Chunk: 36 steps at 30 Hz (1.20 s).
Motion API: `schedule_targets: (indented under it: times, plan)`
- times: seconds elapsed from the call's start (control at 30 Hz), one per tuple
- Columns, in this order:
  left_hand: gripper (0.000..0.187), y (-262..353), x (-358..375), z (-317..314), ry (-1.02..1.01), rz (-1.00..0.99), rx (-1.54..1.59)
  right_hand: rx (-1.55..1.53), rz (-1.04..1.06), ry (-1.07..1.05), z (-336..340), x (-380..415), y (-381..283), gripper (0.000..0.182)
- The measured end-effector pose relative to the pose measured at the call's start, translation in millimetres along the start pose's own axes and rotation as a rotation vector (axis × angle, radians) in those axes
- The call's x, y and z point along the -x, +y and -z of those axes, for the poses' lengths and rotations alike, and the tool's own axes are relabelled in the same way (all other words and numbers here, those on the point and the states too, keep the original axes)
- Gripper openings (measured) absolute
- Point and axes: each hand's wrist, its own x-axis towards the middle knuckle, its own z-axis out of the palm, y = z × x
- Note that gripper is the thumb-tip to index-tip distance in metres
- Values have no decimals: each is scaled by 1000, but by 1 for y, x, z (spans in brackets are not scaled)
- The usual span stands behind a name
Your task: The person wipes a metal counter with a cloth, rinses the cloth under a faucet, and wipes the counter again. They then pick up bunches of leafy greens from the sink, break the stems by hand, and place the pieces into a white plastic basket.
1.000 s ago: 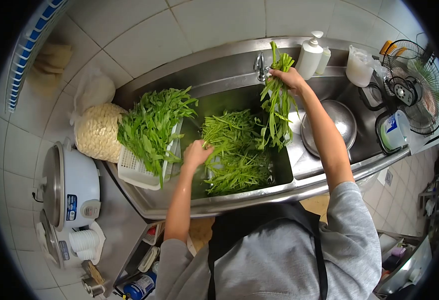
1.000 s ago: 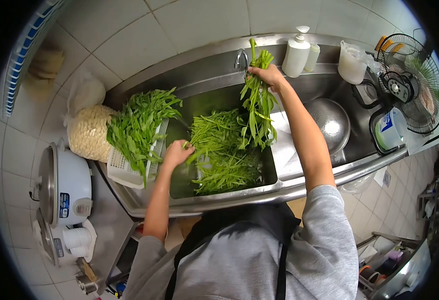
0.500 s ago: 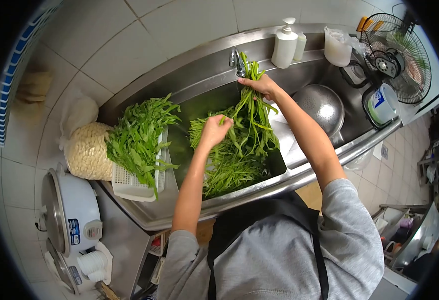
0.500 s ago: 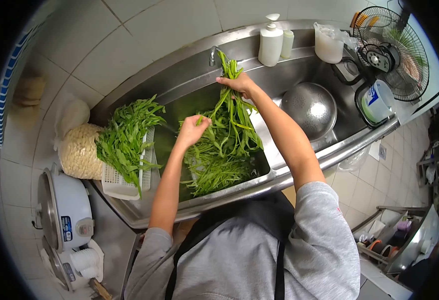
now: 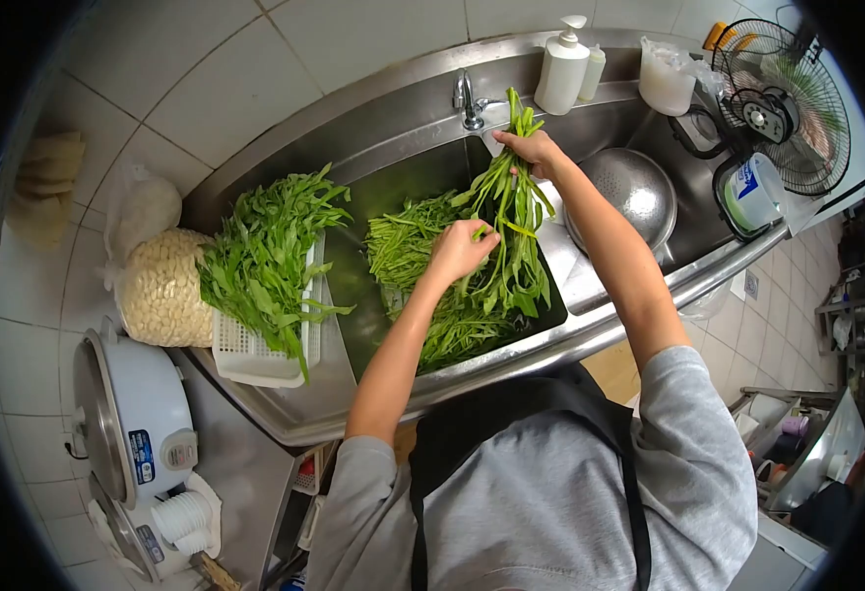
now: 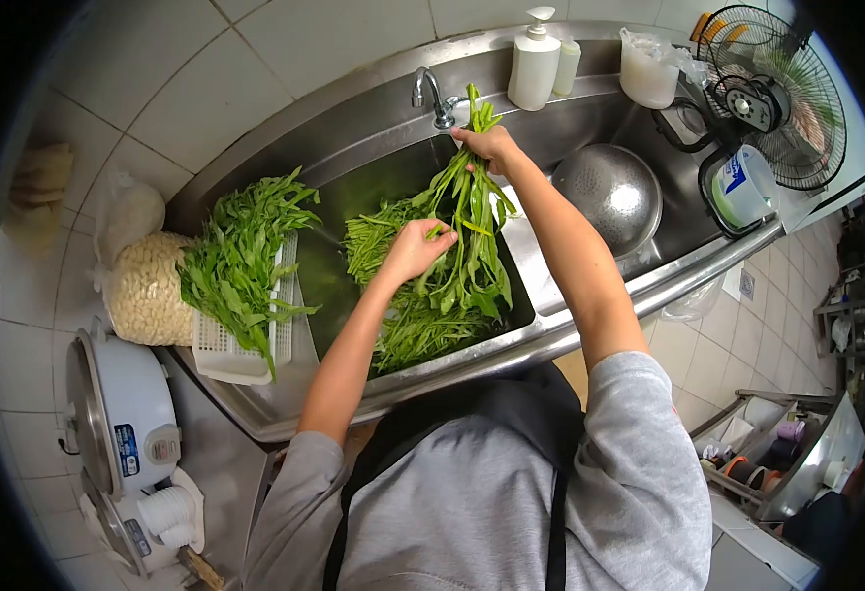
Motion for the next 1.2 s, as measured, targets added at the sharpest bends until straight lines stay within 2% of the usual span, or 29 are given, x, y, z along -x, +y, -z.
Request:
schedule_targets:
  times: [0.17,0.3,0.33,0.4,0.5,0.63,0.83,0.9,0.97,1.0,1.03,1.1,1.2]
  plan:
    - [28,-22,-4,17,-157,61,341,245,62,-63,9,16,-7,46]
    - [24,-22,0,48,-170,53,344,357,88,-151,9,29,-13,51]
    - [24,-19,1,54,-165,55,344,337,34,-191,7,27,-15,50]
    - [23,-18,3,64,-260,128,317,332,43,-204,2,34,-20,49]
    - [23,-21,4,70,-333,126,354,307,63,-205,-7,28,-16,46]
    - [29,-26,4,71,-345,88,338,279,33,-196,-16,13,-10,42]
    - [38,-33,-1,51,-139,97,161,231,37,-167,-41,15,-5,38]
    - [37,-36,1,52,-140,147,114,229,52,-201,-42,14,-3,39]
    - [36,-47,8,55,23,110,222,162,117,-401,-38,15,-1,40]
    - [35,-47,14,62,50,104,223,206,22,-536,-34,16,-5,36]
    - [35,-48,18,69,55,109,225,281,25,-631,-30,20,-10,37]
    - [34,-53,26,81,79,185,188,361,67,-684,-32,17,-4,34]
    - [34,-58,37,93,148,197,152,455,63,-718,-34,11,2,30]
